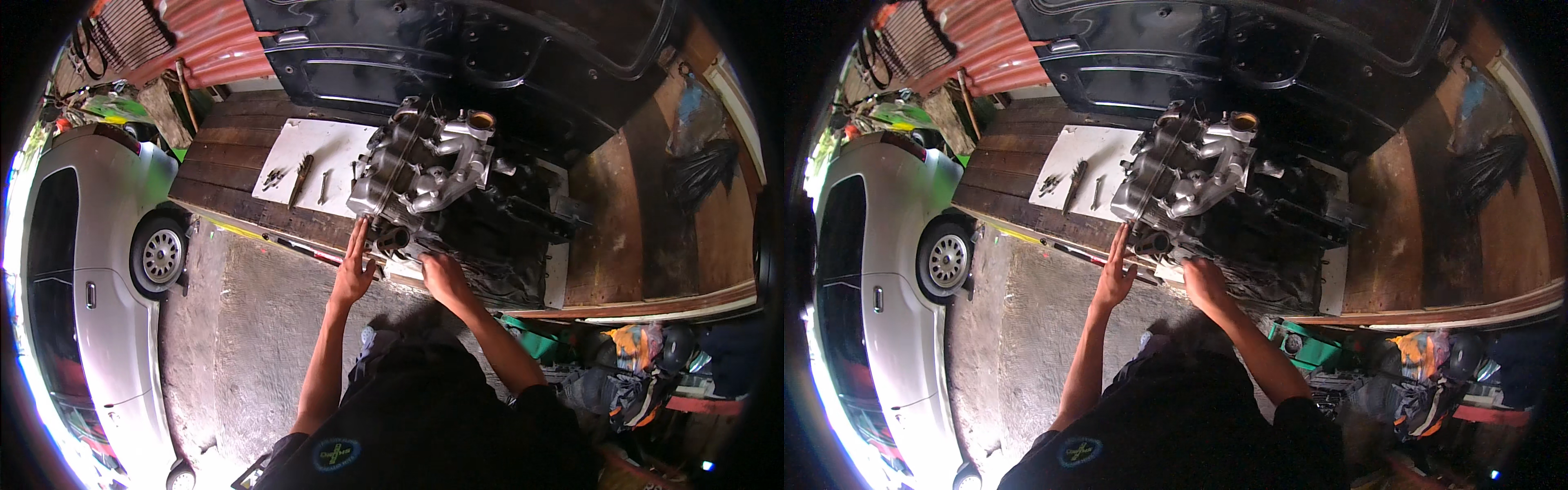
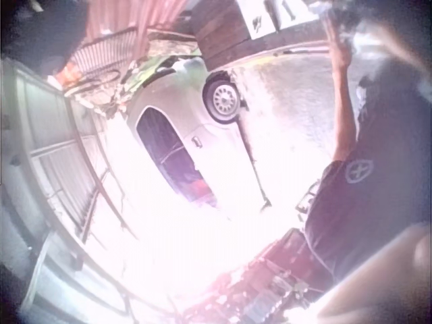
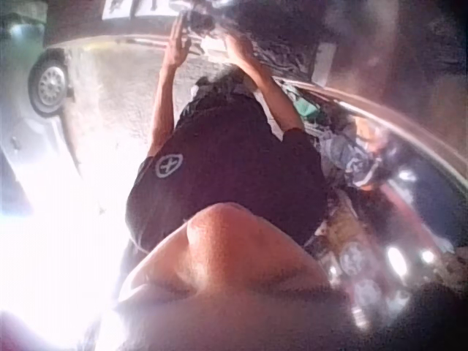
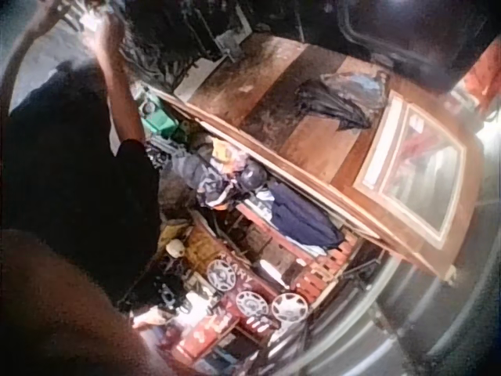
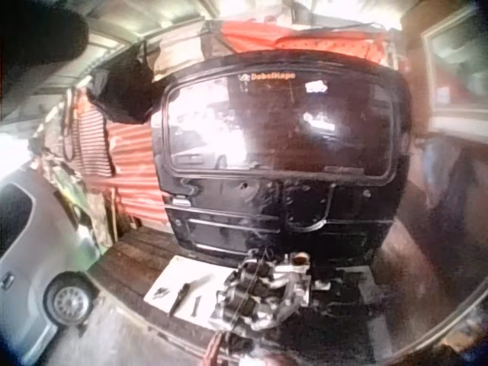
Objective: The person stands at a workbench and repeatedly touches and points at various parts of a disassembled engine block, including the exhaust manifold and cylinder head. The person handles small metal parts and tools on the bench but does not complete a visible repair or assembly step.
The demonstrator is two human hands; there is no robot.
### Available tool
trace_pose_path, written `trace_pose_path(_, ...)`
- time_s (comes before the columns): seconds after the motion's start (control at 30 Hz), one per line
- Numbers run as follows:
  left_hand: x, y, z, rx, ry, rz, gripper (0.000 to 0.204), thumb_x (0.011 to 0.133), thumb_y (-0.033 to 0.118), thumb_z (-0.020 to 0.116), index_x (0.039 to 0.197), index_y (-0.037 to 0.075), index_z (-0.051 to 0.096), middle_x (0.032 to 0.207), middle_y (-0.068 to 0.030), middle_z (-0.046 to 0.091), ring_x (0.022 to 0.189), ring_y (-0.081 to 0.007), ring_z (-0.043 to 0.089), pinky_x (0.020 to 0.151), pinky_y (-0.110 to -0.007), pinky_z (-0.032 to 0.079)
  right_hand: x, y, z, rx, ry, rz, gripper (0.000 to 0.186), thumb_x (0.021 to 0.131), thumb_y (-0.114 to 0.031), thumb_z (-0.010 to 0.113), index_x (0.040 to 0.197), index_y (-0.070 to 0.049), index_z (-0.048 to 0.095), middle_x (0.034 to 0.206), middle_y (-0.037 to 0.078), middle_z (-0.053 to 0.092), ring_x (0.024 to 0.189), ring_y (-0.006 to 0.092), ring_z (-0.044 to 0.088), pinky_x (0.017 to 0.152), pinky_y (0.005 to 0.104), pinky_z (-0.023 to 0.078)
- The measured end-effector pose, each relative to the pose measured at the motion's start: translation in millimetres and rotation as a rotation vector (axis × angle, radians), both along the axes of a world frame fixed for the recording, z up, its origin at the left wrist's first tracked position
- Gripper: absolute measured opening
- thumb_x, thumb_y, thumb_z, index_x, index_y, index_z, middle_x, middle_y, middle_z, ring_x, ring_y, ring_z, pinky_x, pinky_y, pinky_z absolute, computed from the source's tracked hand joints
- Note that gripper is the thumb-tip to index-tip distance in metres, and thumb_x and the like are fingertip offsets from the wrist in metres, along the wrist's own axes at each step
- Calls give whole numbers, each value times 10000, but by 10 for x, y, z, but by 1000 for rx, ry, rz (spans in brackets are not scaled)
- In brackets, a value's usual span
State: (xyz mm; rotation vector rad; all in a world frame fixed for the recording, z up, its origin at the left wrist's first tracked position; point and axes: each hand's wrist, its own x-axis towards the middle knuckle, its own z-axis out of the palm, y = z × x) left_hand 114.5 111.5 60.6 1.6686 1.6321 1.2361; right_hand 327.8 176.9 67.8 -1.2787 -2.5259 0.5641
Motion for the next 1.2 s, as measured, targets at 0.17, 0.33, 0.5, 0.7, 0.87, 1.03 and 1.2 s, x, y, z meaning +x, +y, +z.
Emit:
trace_pose_path(0.17,-4,6,17,-39,-32,-22,882,740,-72,548,1521,143,198,1573,-132,188,1397,-370,288,1045,-406,405,193,-101,-708,10,449,-132,221,894,-179,651,1042,-17,672,943,172,693,748,319,669,679,383,530)
trace_pose_path(0.33,-32,-8,30,-28,-16,-28,874,738,-71,527,1521,142,200,1569,-139,200,1384,-379,307,1038,-402,407,80,-146,-961,-51,497,-259,228,898,-184,659,1065,-29,673,889,152,703,697,232,671,629,319,538)
trace_pose_path(0.5,-42,-3,27,-6,48,-16,860,741,-68,519,1518,137,212,1565,-145,212,1387,-380,302,1039,-406,401,-18,-3,-1297,-108,636,-293,210,916,-154,641,1075,-18,659,849,148,701,704,204,680,615,303,548)
trace_pose_path(0.7,-32,-19,58,-16,75,3,851,743,-74,509,1516,130,219,1566,-148,206,1387,-372,310,1018,-394,423,-77,31,-1422,26,647,-287,180,921,-131,637,1054,-12,654,819,139,692,694,178,676,603,291,542)
trace_pose_path(0.87,-3,-13,92,-26,39,-9,853,742,-77,509,1516,134,222,1569,-142,202,1384,-370,318,1000,-391,445,-64,27,-1524,39,634,-330,189,902,-134,662,1054,-21,661,832,133,690,680,190,674,594,292,535)
trace_pose_path(1.03,-15,-17,91,-54,-5,-8,848,742,-67,511,1515,135,226,1568,-140,206,1388,-366,310,1033,-393,417,-96,-30,-1410,105,564,-299,160,923,-188,630,959,-34,656,754,115,685,648,215,667,567,313,508)
trace_pose_path(1.2,-18,-14,112,-32,47,-1,854,736,-71,512,1514,139,228,1565,-140,214,1390,-365,304,1064,-393,380,-43,-86,-1395,132,525,-340,168,919,-215,624,910,-48,646,739,126,677,654,268,657,606,371,491)
